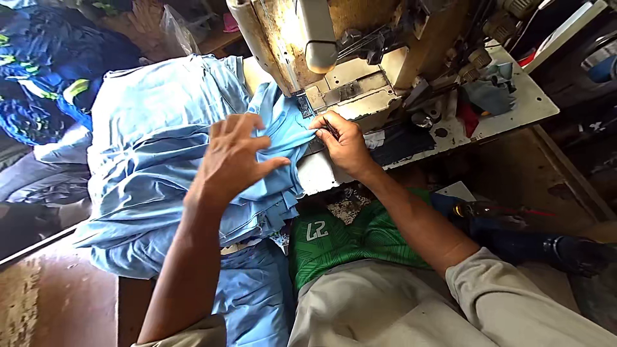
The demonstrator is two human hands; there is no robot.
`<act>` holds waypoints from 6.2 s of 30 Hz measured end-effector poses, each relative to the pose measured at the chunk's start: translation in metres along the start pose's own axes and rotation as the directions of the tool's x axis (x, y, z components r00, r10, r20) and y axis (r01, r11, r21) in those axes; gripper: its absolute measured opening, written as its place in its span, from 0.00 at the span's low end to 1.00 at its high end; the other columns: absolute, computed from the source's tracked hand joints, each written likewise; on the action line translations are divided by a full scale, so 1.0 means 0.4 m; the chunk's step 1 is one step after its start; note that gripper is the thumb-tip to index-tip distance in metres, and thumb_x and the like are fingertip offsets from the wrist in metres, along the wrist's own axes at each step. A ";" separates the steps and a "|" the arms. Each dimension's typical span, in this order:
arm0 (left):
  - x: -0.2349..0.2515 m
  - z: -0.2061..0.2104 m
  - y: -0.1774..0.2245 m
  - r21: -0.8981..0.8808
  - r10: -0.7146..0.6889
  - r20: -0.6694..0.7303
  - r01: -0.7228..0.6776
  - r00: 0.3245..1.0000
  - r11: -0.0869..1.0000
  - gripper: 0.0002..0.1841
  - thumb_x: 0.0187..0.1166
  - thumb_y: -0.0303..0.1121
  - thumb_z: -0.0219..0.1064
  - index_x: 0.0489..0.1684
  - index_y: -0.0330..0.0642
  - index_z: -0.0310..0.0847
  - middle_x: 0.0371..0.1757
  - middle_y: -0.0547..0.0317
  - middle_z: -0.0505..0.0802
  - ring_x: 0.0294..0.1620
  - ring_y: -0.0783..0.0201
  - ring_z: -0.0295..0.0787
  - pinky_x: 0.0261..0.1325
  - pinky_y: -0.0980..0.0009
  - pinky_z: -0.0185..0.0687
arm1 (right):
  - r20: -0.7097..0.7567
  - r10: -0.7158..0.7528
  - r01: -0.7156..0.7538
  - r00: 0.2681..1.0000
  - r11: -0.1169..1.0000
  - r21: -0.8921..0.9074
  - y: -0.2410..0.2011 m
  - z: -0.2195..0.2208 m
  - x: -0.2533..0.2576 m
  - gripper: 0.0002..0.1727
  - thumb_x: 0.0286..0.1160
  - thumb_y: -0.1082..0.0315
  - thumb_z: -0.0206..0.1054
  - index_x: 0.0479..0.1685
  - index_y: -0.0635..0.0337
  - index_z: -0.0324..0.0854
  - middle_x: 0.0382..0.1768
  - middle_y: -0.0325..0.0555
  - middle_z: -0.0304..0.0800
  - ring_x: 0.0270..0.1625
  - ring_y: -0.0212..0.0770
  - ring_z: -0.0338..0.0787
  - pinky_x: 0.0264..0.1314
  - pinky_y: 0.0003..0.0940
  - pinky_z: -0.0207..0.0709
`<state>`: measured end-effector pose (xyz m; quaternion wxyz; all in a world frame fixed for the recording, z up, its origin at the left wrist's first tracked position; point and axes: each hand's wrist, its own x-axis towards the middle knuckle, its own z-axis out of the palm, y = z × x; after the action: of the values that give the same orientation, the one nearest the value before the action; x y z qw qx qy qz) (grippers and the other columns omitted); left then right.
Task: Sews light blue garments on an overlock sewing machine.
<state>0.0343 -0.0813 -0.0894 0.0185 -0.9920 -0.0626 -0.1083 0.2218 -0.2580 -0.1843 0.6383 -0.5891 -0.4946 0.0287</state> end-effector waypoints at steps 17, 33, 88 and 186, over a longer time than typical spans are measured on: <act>-0.096 0.149 0.255 -0.373 0.050 -0.294 -0.163 0.954 0.914 0.28 0.68 0.65 0.76 0.44 0.48 0.89 0.45 0.62 0.91 0.44 0.66 0.89 0.42 0.64 0.86 | 0.409 -0.060 0.075 0.911 0.997 -0.020 -0.083 -0.105 -0.257 0.10 0.86 0.69 0.65 0.53 0.62 0.90 0.58 0.44 0.91 0.62 0.34 0.90 0.65 0.33 0.87; -0.034 0.151 0.277 -0.515 -0.267 -0.277 0.091 0.923 0.852 0.09 0.88 0.35 0.63 0.47 0.44 0.90 0.41 0.64 0.90 0.40 0.72 0.87 0.44 0.72 0.85 | 0.177 0.017 -0.039 0.984 0.992 0.119 -0.076 -0.097 -0.253 0.09 0.79 0.71 0.72 0.52 0.63 0.91 0.63 0.47 0.89 0.58 0.37 0.91 0.57 0.33 0.90; -0.200 -0.031 0.285 -0.247 -0.109 -0.237 0.048 0.966 0.968 0.13 0.79 0.47 0.73 0.34 0.48 0.91 0.59 0.59 0.90 0.62 0.58 0.83 0.63 0.56 0.79 | 0.397 -0.267 0.328 0.878 0.940 -0.094 -0.005 -0.086 0.066 0.17 0.80 0.78 0.62 0.62 0.59 0.89 0.67 0.48 0.88 0.73 0.39 0.84 0.77 0.38 0.80; -0.072 -0.092 0.119 -0.444 0.217 -0.316 -0.346 0.924 0.827 0.10 0.71 0.33 0.75 0.23 0.40 0.82 0.51 0.51 0.93 0.57 0.56 0.91 0.61 0.56 0.90 | 0.412 -0.065 0.027 0.909 0.995 0.096 -0.057 -0.081 0.003 0.06 0.79 0.73 0.68 0.46 0.63 0.89 0.43 0.43 0.91 0.43 0.32 0.89 0.48 0.30 0.86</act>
<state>0.0046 -0.1339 -0.0608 -0.2104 -0.9399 0.1179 -0.2417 0.2313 -0.2876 -0.1599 0.5447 -0.5290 -0.6308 0.1599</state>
